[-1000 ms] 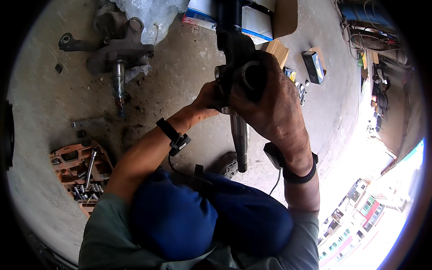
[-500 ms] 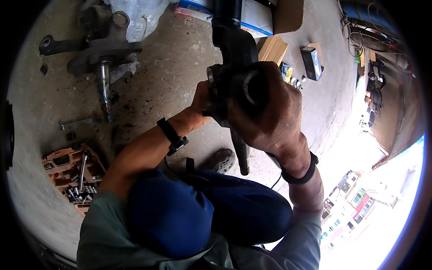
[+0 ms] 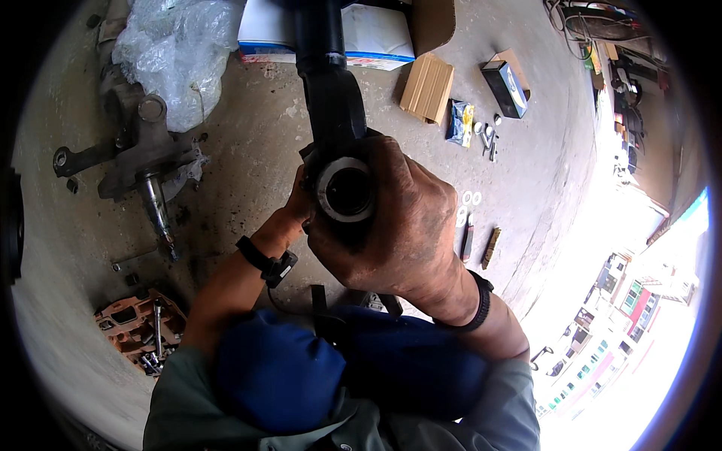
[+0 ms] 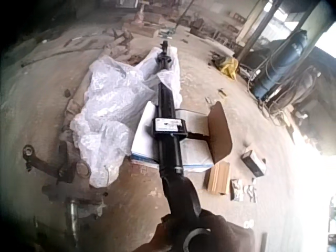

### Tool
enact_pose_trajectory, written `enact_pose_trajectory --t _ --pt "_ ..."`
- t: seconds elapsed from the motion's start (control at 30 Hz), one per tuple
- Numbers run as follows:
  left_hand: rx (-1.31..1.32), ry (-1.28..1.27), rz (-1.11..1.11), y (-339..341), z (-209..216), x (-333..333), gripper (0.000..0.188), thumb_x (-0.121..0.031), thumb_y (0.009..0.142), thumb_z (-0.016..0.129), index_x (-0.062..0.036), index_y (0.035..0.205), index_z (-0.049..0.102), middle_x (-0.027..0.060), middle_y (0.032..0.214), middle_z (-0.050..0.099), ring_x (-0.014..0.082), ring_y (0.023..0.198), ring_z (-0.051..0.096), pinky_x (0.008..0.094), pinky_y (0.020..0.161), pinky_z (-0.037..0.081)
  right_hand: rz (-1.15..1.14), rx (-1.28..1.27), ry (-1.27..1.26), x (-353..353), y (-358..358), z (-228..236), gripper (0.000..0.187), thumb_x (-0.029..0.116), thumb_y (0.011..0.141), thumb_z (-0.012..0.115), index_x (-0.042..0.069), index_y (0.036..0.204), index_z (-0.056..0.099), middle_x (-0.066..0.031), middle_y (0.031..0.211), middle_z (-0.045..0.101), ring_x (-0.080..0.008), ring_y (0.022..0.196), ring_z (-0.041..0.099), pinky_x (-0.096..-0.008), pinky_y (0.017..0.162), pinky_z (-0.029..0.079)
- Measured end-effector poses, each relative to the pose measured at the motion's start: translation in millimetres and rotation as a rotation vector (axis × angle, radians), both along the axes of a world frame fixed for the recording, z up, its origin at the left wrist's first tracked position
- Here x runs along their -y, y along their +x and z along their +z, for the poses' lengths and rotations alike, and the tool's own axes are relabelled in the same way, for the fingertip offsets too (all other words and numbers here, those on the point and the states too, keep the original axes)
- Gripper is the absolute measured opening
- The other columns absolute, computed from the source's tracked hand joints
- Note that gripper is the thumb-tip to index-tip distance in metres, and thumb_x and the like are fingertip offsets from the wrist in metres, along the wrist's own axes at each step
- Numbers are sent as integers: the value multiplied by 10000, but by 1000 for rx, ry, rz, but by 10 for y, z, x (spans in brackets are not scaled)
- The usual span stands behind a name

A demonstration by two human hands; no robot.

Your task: The person fits a black metal arm onto a steering knuckle assembly by hand while sitting on the ground, handling metal washers and the heavy iron components.

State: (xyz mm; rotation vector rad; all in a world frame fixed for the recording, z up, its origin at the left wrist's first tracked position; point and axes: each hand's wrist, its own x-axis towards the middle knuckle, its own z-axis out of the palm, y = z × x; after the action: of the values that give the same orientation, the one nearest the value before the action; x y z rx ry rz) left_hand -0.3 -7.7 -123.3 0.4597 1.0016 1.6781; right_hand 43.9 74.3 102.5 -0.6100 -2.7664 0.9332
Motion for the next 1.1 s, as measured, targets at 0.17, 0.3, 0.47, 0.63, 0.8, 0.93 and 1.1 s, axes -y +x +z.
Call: enact_pose_trajectory --t 0.17,0.3,0.47,0.63,0.8,0.93,1.1 --pt "397 -268 -46 224 -335 120 493 -203 838 831 -30 1250 622 97 1188 707 178 1086 681 341 928 567 -27 -80 -16 -18 -36 -39 448 171 657 822 32 1035 626 -134 852 705 -318 747 732 -376 638 589" --pt "522 -253 -106 34 130 127 475 -140 852 809 -21 1266 609 87 1189 703 182 1087 680 346 924 575 -38 -57 -1 -45 -6 -15 406 170 658 806 27 997 635 -142 816 684 -328 703 719 -387 610 583" --pt "378 -151 -112 -113 258 96 496 -149 870 786 -17 1303 584 94 1197 695 185 1080 684 326 911 584 20 -103 -20 -126 -6 -44 466 168 635 793 -7 1039 642 -182 868 707 -355 713 730 -386 608 597" --pt "69 -42 -82 -200 238 100 517 -157 888 764 -14 1340 560 102 1205 687 187 1073 688 306 898 594 45 -80 -39 -196 40 -71 493 193 627 788 -28 1044 645 -202 933 717 -385 783 745 -389 638 620" --pt "732 -30 -119 -298 174 230 565 -250 940 691 -16 1414 493 103 1212 674 190 1082 685 304 900 599 133 -143 66 -248 61 -166 552 263 695 793 -60 1106 617 -183 883 735 -300 743 762 -344 654 625" --pt "516 21 -37 -24 -66 405 583 -372 1030 522 -9 1473 416 141 1303 625 200 1139 660 305 929 591 141 -132 45 -274 65 -137 585 284 710 794 -73 1135 609 -179 871 736 -302 743 760 -353 662 622" --pt "452 -126 -19 -5 253 521 720 -562 1086 180 -27 1523 380 198 1463 520 221 1277 577 326 998 547 93 -73 -163 -313 233 -129 898 433 697 867 -101 1316 496 -280 1170 656 -371 1056 701 -445 855 588"
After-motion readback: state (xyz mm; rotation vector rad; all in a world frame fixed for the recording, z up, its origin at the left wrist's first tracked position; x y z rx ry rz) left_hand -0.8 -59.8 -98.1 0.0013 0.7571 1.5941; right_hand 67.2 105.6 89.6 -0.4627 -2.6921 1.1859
